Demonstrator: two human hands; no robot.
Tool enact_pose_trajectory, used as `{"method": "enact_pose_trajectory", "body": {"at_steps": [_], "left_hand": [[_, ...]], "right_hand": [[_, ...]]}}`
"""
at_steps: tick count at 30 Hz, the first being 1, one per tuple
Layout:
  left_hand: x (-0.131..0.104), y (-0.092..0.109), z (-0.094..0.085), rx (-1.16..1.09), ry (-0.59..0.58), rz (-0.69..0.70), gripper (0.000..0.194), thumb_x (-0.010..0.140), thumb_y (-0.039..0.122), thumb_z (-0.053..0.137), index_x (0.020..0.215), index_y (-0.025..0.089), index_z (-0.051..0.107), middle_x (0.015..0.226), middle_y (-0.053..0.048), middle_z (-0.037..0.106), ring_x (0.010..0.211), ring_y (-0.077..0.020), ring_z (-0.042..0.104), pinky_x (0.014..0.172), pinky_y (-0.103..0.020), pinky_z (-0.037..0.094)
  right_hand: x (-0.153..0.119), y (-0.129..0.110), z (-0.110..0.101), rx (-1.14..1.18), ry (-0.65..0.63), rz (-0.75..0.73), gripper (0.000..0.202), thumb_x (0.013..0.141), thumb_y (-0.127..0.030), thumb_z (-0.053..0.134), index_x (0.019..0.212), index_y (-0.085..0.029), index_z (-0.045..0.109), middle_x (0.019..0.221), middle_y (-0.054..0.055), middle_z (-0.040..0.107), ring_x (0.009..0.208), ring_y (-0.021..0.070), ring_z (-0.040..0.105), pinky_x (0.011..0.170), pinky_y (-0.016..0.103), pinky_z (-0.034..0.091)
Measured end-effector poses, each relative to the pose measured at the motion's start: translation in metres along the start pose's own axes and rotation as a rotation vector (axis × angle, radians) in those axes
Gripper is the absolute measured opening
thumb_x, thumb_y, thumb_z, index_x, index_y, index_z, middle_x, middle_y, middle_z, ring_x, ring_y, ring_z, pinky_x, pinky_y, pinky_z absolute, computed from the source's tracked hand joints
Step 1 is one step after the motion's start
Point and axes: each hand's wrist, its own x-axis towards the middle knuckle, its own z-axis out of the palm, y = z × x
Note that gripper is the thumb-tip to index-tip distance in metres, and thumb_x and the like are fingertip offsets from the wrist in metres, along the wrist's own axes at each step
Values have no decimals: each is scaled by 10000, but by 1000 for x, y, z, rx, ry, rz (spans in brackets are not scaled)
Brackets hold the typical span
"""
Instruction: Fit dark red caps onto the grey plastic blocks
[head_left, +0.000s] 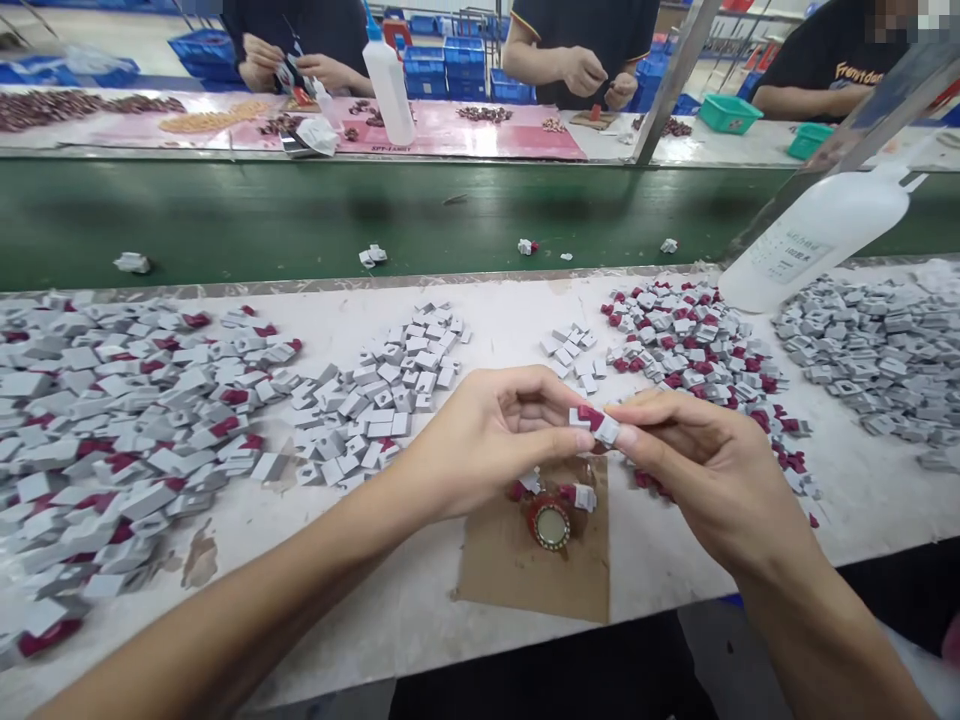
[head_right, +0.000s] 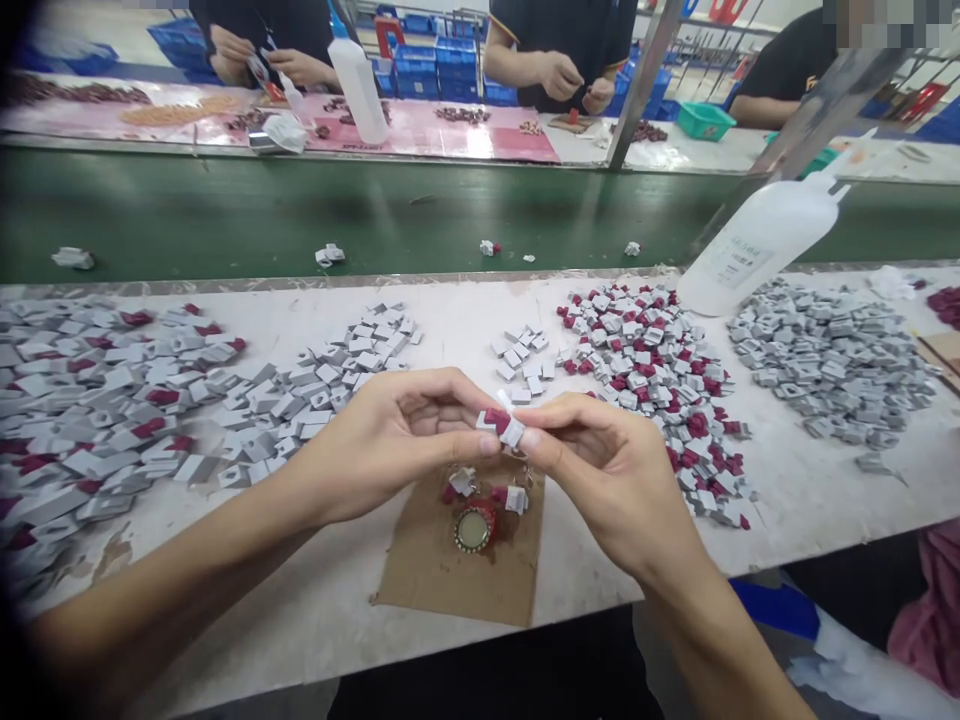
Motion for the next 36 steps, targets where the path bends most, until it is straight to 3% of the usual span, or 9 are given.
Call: {"method": "enact_pose_trajectory", "body": {"at_steps": [5, 7, 10, 13, 19, 24, 29, 34, 36], "left_hand": [[42, 23, -49, 199, -14, 86, 260, 882, 292, 936, 1116, 207, 862, 1017, -72, 877, 950, -244, 827, 909, -412, 671], [68, 29, -77, 281, 146, 140, 252, 885, 258, 921, 1124, 212, 855, 994, -66, 860, 919, -239, 798, 896, -421, 643], [110, 30, -119, 370, 534, 103, 154, 869, 201, 899, 988, 195, 801, 895, -57, 798, 860, -225, 725, 875, -434, 582], [148, 23, -149, 408, 672, 41, 169, 841, 158, 888, 866, 200, 726, 858, -53, 741, 883, -219, 674, 877, -423, 534], [207, 5, -164, 417, 678, -74, 262, 746, 82, 923, 789, 202, 694, 803, -70, 726, 766, -224, 661, 763, -419, 545], [233, 11, -153, 460, 619, -136, 177, 831, 75, 848, 857, 180, 708, 839, -102, 743, 795, -240, 694, 779, -423, 574], [201, 29, -125, 661, 580, -35, 362, 778, 63, 828, 1112, 174, 741, 1198, -159, 756, 1048, -333, 730, 925, -481, 593], [138, 16, -78, 950, -38, 231, 327, 890, 116, 675, 1188, 204, 776, 1277, -116, 792, 1146, -302, 744, 997, -434, 619], [123, 2, -66, 966, -127, 271, 321, 901, 103, 654, 1174, 215, 781, 1281, -106, 785, 1150, -283, 750, 1015, -423, 624]], "right_hand": [[75, -15, -1, -161, -193, 27, 240, 894, -441, 976, 1052, -271, 913, 1007, 74, 890, 889, 255, 844, 803, 407, 728], [129, -14, 0, -342, -248, -31, 269, 933, -394, 925, 1161, -255, 897, 1101, 88, 876, 946, 268, 828, 846, 443, 713], [220, 2, 14, -754, -74, -158, 351, 1006, -197, 735, 1341, -208, 838, 1248, 132, 833, 984, 273, 791, 901, 473, 683], [293, 28, 44, -864, -86, -208, 415, 926, -79, 740, 1310, -189, 852, 1402, 158, 783, 1240, 343, 717, 1157, 556, 560], [342, 48, 70, -886, -93, -225, 146, 854, -63, 802, 915, -183, 859, 1090, 148, 848, 1225, 393, 722, 1172, 597, 535], [301, 16, 18, -716, -14, -204, 119, 956, -222, 792, 1048, -175, 850, 1014, 116, 860, 947, 291, 816, 932, 488, 672], [173, -22, -45, -545, 38, -5, 271, 789, -477, 1019, 921, -265, 914, 914, 85, 886, 870, 305, 858, 814, 443, 713], [35, -13, -79, -434, 45, 308, 433, 788, -611, 1002, 1104, -322, 940, 872, 84, 901, 746, 306, 873, 648, 355, 736], [-6, -2, -78, -330, 70, 378, 437, 821, -634, 968, 1110, -308, 943, 879, 97, 907, 738, 308, 883, 668, 345, 747]]}}
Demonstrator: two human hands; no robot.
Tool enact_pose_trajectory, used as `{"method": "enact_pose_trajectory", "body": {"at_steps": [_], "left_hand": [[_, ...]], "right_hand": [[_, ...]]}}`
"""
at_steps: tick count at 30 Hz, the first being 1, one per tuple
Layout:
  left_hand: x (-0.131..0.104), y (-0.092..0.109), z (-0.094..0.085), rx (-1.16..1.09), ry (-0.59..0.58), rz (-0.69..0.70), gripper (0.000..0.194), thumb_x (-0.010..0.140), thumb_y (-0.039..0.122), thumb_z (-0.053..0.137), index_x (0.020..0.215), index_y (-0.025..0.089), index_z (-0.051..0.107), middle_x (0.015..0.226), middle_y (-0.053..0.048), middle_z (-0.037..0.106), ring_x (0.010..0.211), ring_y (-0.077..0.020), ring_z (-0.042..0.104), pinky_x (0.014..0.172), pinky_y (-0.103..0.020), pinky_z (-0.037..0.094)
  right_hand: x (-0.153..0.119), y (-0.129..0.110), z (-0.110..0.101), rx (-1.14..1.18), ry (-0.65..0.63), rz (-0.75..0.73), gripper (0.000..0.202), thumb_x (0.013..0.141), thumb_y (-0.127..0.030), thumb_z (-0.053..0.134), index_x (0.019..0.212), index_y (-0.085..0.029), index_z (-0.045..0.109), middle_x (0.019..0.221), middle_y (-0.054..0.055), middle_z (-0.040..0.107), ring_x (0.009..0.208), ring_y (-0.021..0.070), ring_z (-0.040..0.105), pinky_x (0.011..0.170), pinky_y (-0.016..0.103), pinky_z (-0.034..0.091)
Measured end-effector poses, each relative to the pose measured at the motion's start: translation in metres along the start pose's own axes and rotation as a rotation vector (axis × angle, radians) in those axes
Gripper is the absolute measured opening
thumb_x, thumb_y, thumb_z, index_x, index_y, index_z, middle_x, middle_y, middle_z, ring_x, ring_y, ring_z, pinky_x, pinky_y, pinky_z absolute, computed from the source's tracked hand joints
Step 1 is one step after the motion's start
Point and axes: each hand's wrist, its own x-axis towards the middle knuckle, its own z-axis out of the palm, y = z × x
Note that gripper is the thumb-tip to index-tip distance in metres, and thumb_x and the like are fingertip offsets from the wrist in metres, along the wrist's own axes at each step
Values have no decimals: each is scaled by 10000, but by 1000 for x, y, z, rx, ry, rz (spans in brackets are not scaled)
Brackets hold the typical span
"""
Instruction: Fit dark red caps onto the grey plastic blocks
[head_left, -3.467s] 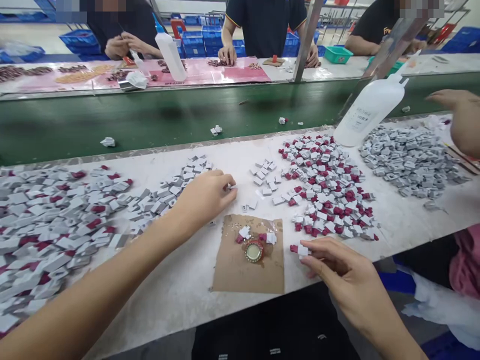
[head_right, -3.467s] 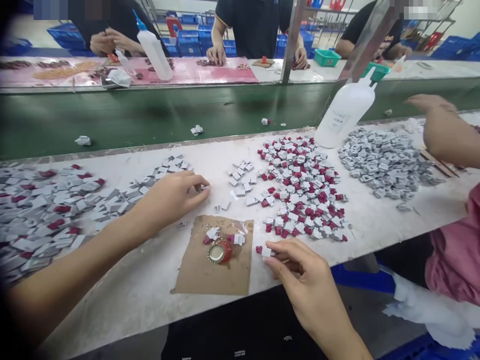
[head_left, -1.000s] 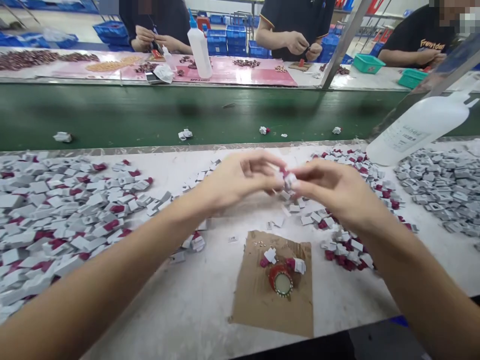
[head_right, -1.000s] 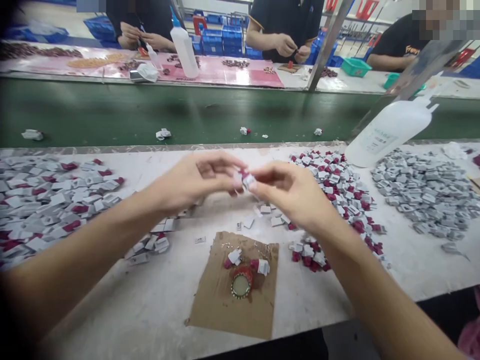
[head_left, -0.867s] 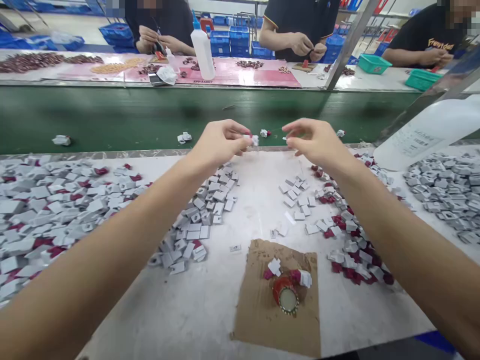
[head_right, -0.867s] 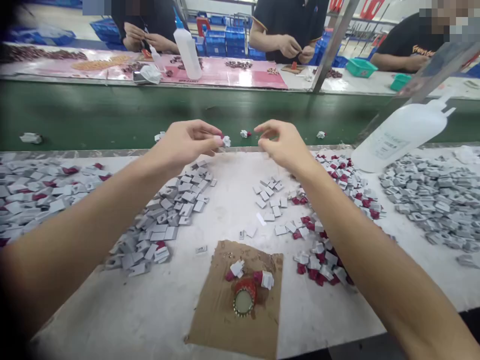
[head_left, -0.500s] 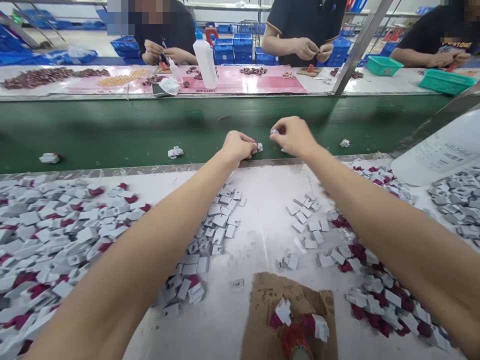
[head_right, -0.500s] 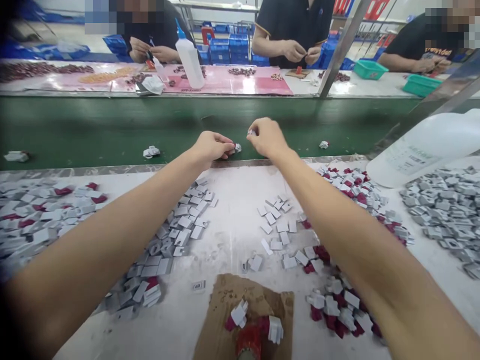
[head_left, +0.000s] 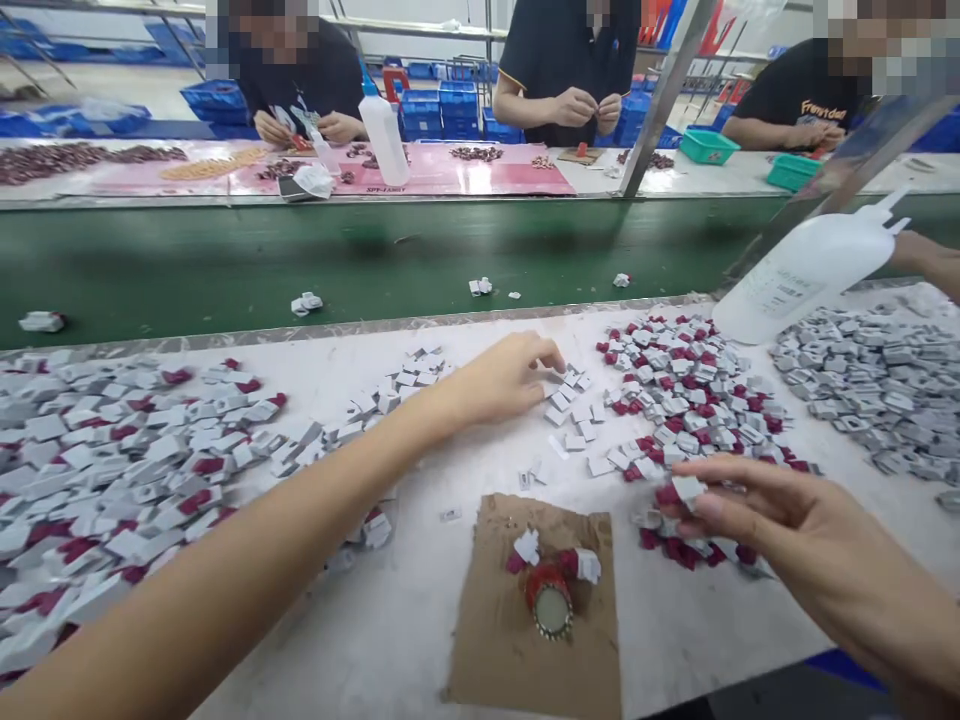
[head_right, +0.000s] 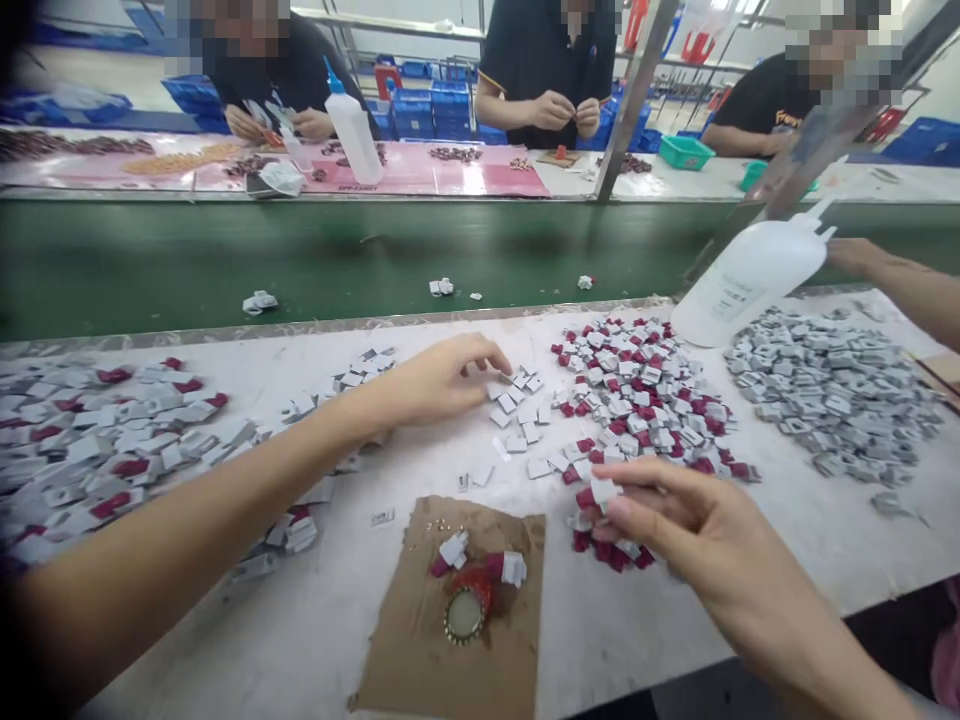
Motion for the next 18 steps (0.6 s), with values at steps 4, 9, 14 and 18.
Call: {"method": "enact_pose_trajectory", "body": {"at_steps": [4, 9, 14, 18], "left_hand": [[-11, -2, 23, 33, 76, -37, 188, 937, 103, 661, 1051, 207, 768, 1249, -119, 757, 1088, -261, 752, 1031, -439, 617], [-24, 2, 29, 62, 150, -153, 88, 946, 141, 685, 995, 210, 709, 1108, -110, 766, 1001, -266, 729, 984, -454, 601], [-54, 21, 31, 25, 182, -266, 103, 897, 201, 706, 991, 239, 689, 919, -68, 759, 847, -260, 713, 817, -414, 593], [-83, 44, 35, -258, 214, -385, 169, 868, 287, 771, 1032, 250, 785, 970, -85, 822, 886, -273, 763, 798, -399, 607]], "right_hand": [[-50, 34, 20, -21, 9, 1, 376, 884, -635, 907, 1004, -282, 951, 940, 102, 913, 671, 258, 858, 640, 298, 732], [-78, 62, 38, -204, 175, -224, 254, 946, -528, 865, 962, -289, 948, 1021, 100, 910, 912, 296, 890, 753, 288, 729], [-79, 67, 33, -118, 217, -294, 236, 933, -520, 897, 897, -287, 913, 917, 87, 874, 764, 286, 836, 668, 348, 720], [-79, 57, 32, 88, 125, -191, 203, 896, -498, 944, 937, -299, 928, 869, 62, 878, 710, 284, 853, 649, 353, 749]]}}
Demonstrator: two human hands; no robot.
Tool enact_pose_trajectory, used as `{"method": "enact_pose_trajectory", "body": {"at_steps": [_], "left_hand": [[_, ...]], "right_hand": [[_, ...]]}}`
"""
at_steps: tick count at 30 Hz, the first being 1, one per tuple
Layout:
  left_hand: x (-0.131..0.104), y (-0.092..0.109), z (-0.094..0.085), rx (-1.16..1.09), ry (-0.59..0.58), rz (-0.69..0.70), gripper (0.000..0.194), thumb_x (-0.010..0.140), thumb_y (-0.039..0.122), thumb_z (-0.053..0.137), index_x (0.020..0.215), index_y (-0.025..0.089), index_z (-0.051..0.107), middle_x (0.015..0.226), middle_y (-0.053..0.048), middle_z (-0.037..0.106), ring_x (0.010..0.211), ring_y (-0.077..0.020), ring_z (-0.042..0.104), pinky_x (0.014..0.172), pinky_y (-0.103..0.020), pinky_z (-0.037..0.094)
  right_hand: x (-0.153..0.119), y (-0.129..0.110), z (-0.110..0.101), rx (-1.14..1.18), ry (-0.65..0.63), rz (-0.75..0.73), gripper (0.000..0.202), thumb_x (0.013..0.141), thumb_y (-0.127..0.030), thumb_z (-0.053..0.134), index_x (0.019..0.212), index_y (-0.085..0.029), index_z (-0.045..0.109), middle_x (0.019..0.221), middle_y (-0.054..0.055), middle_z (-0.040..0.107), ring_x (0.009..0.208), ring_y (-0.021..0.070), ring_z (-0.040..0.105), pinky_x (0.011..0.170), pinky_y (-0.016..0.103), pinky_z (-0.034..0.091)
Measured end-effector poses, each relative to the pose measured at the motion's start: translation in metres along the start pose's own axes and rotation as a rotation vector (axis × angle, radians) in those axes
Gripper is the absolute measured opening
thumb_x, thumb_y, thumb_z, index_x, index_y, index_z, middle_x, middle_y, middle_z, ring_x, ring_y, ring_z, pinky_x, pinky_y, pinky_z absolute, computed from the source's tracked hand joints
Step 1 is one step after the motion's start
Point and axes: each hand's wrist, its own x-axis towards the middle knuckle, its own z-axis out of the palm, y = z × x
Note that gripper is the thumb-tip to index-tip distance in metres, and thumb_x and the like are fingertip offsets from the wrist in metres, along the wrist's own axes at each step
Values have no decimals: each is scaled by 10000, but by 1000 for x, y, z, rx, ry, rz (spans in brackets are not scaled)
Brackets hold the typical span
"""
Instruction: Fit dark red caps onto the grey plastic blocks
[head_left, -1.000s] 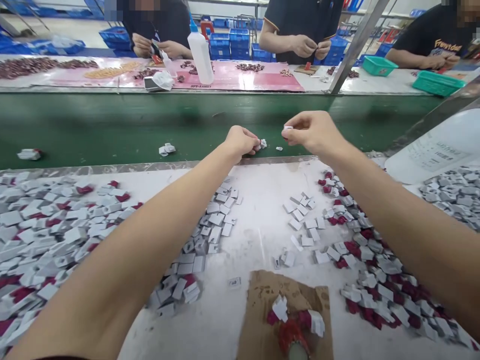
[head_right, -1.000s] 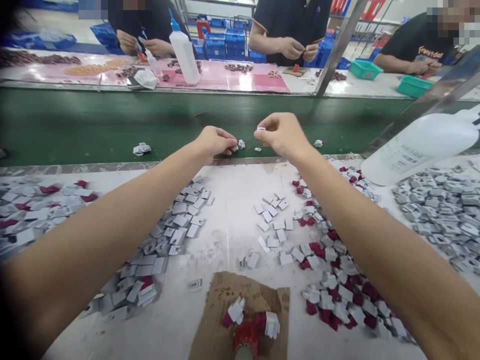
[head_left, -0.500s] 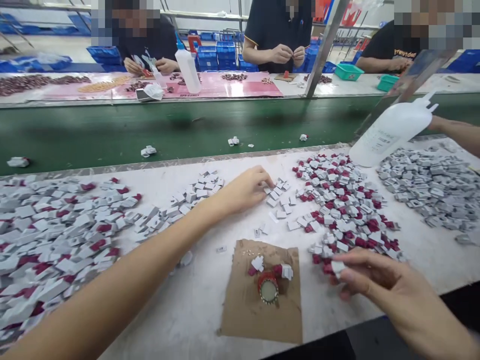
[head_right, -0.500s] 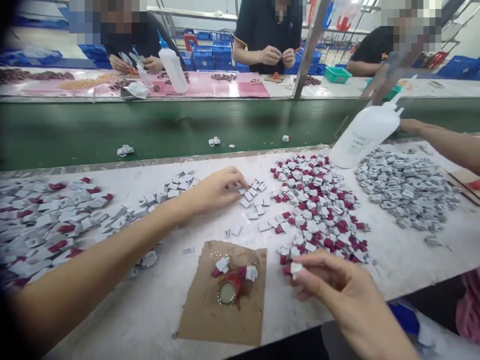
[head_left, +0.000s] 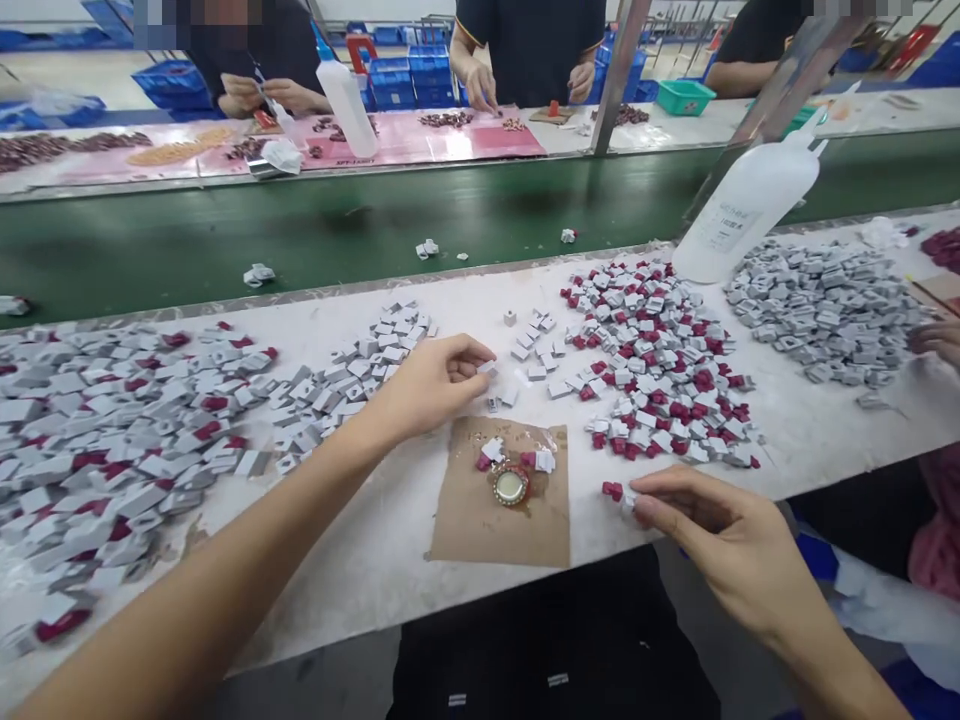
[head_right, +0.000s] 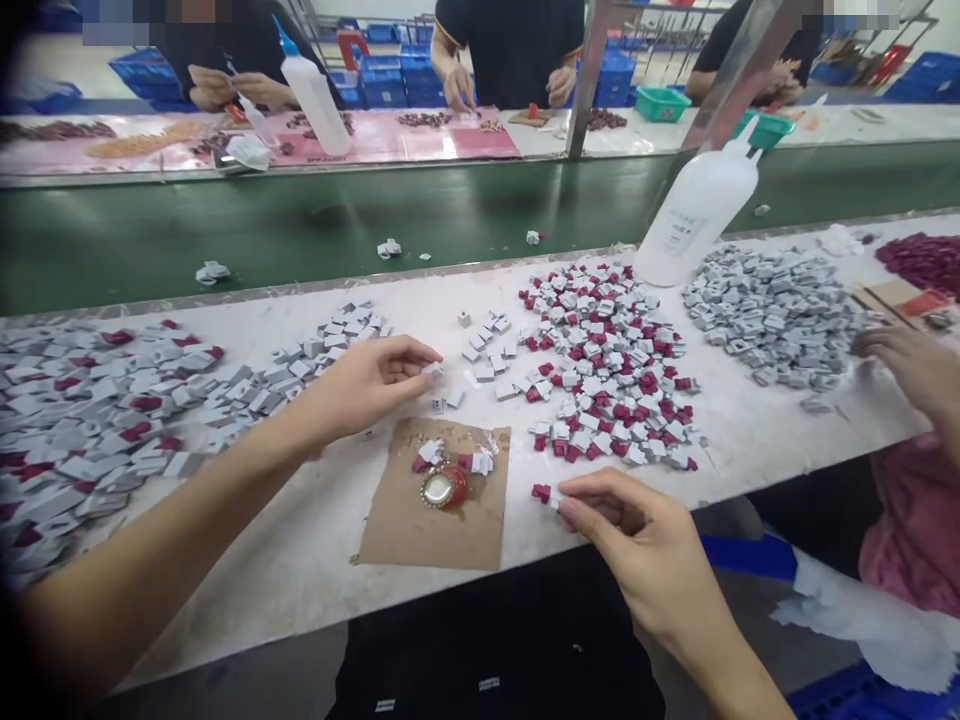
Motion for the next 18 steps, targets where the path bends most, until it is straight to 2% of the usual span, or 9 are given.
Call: {"method": "enact_pose_trajectory", "body": {"at_steps": [2, 5, 8, 13, 18], "left_hand": [[-17, 4, 3, -185, 6, -87, 188, 837, 310, 824, 1017, 256, 817, 963, -85, 833, 914, -281, 776, 817, -401, 616], [-40, 8, 10, -357, 33, -161, 205, 811, 308, 871, 1003, 254, 822, 966, -74, 830, 923, -271, 783, 833, -396, 633], [-56, 10, 16, -462, 32, -186, 227, 820, 320, 893, 1020, 242, 817, 1046, -78, 830, 947, -262, 790, 850, -394, 648], [-68, 11, 20, -568, 42, -176, 210, 863, 317, 880, 1031, 218, 804, 1065, -73, 816, 898, -231, 778, 837, -382, 650], [-71, 10, 21, -648, 44, -183, 242, 817, 278, 916, 1029, 228, 809, 1011, -53, 807, 935, -234, 776, 826, -362, 652]], "right_hand": [[0, -6, 7, 55, -12, -23, 143, 912, -454, 937, 953, -317, 935, 896, 51, 878, 719, 269, 852, 647, 342, 748], [-1, -14, 25, 52, 1, -128, 58, 956, -367, 905, 1005, -374, 935, 973, 37, 878, 835, 274, 858, 710, 358, 748], [-2, -19, 42, 12, -24, -246, 174, 1009, -294, 852, 1096, -429, 917, 1048, 29, 883, 991, 308, 849, 832, 434, 742], [0, -25, 61, -30, -107, -360, 233, 1047, -222, 796, 1144, -414, 887, 1063, 20, 881, 990, 304, 850, 851, 460, 718], [6, -31, 67, -70, -143, -397, 209, 1057, -219, 760, 1121, -374, 884, 1029, 48, 875, 938, 325, 840, 797, 480, 700]]}}
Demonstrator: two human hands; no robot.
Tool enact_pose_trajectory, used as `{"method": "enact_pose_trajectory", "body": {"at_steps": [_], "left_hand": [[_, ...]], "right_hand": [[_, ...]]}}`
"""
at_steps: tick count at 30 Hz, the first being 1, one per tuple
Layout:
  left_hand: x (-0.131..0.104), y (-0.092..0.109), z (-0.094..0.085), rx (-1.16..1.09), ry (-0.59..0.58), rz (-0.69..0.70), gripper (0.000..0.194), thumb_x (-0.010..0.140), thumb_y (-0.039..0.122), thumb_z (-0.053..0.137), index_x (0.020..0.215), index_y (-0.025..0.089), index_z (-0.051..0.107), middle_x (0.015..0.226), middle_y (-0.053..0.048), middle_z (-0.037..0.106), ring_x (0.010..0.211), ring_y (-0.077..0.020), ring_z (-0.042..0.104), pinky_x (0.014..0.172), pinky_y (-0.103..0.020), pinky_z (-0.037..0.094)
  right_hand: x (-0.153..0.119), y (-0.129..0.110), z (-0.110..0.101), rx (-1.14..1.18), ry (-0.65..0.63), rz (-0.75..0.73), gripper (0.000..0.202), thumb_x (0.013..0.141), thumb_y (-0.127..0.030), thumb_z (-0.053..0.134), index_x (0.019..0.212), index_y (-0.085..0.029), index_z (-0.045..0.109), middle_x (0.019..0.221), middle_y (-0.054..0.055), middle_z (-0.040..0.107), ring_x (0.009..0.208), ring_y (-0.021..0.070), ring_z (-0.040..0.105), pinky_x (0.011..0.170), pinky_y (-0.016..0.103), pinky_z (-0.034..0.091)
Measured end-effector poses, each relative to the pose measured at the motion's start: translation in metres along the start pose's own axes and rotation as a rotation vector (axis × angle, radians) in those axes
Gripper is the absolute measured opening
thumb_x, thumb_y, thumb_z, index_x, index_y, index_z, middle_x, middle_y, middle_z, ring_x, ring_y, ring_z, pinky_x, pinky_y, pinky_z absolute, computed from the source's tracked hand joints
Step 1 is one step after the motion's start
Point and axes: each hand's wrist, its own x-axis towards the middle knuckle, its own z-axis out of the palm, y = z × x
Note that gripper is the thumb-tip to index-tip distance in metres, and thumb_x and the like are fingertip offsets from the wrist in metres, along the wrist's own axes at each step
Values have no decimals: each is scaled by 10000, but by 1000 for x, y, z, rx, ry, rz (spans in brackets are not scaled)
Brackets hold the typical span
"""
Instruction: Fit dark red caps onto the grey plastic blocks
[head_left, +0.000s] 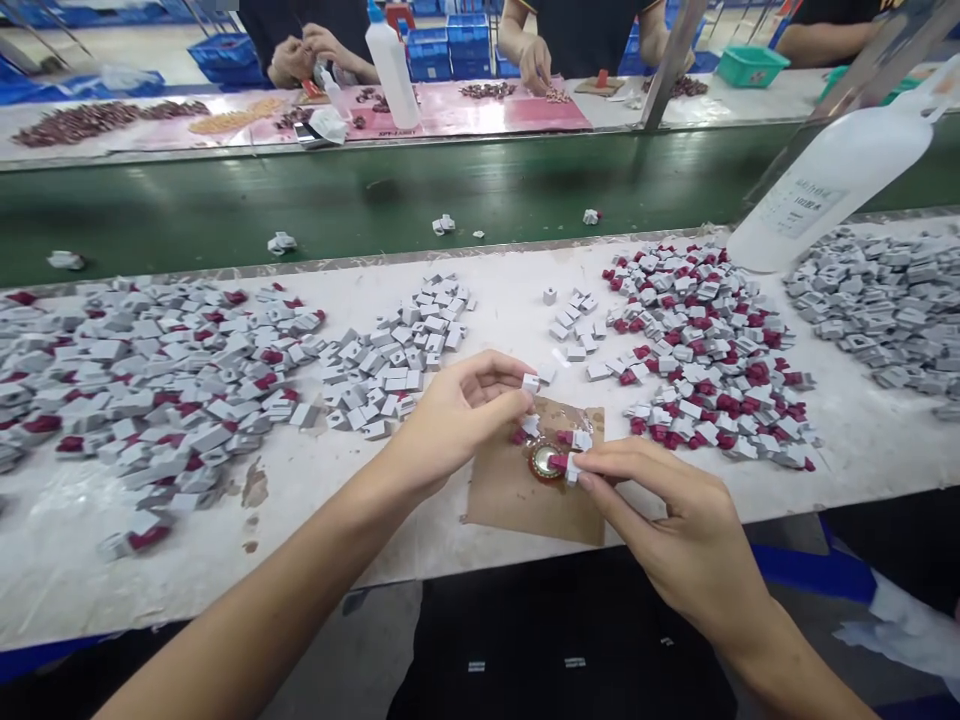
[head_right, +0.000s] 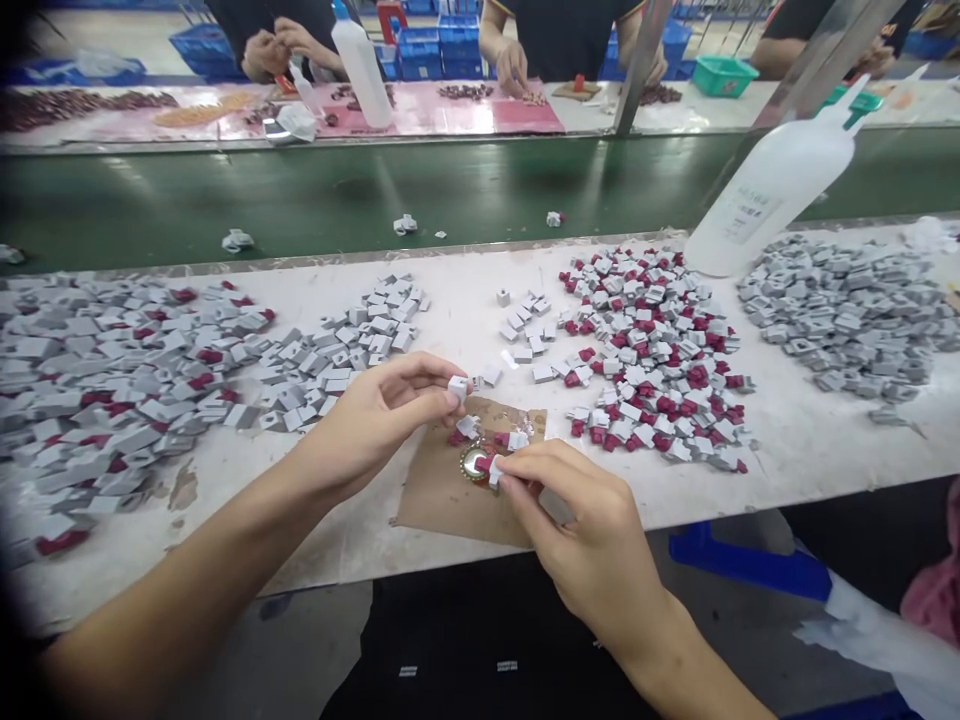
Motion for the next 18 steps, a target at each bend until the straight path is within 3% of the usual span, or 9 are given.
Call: {"method": "enact_pose_trajectory", "body": {"at_steps": [10, 13, 18], "left_hand": [[4, 4, 4, 30, -37, 34, 228, 851, 350, 903, 1033, 251, 806, 1047, -68, 819, 949, -254, 781, 781, -370, 647], [4, 5, 6, -17, -54, 43, 234, 863, 345, 921, 1047, 251, 812, 1067, -67, 824, 956, -250, 793, 810, -372, 656], [0, 6, 16, -163, -181, 13, 271, 896, 366, 936, 1102, 246, 806, 1080, -77, 850, 966, -266, 835, 948, -437, 680]], "right_hand": [[8, -9, -5, -10, -26, 1, 178, 1046, -239, 783, 1060, -378, 892, 1006, 46, 878, 900, 315, 821, 759, 468, 676], [12, -9, -9, 67, 73, 67, 154, 1016, -252, 840, 1029, -387, 913, 1008, 39, 888, 955, 311, 835, 818, 459, 699], [25, 2, -12, 401, 253, 210, 112, 1004, -296, 883, 1046, -392, 923, 1106, 14, 906, 1079, 271, 865, 999, 436, 717]]}}
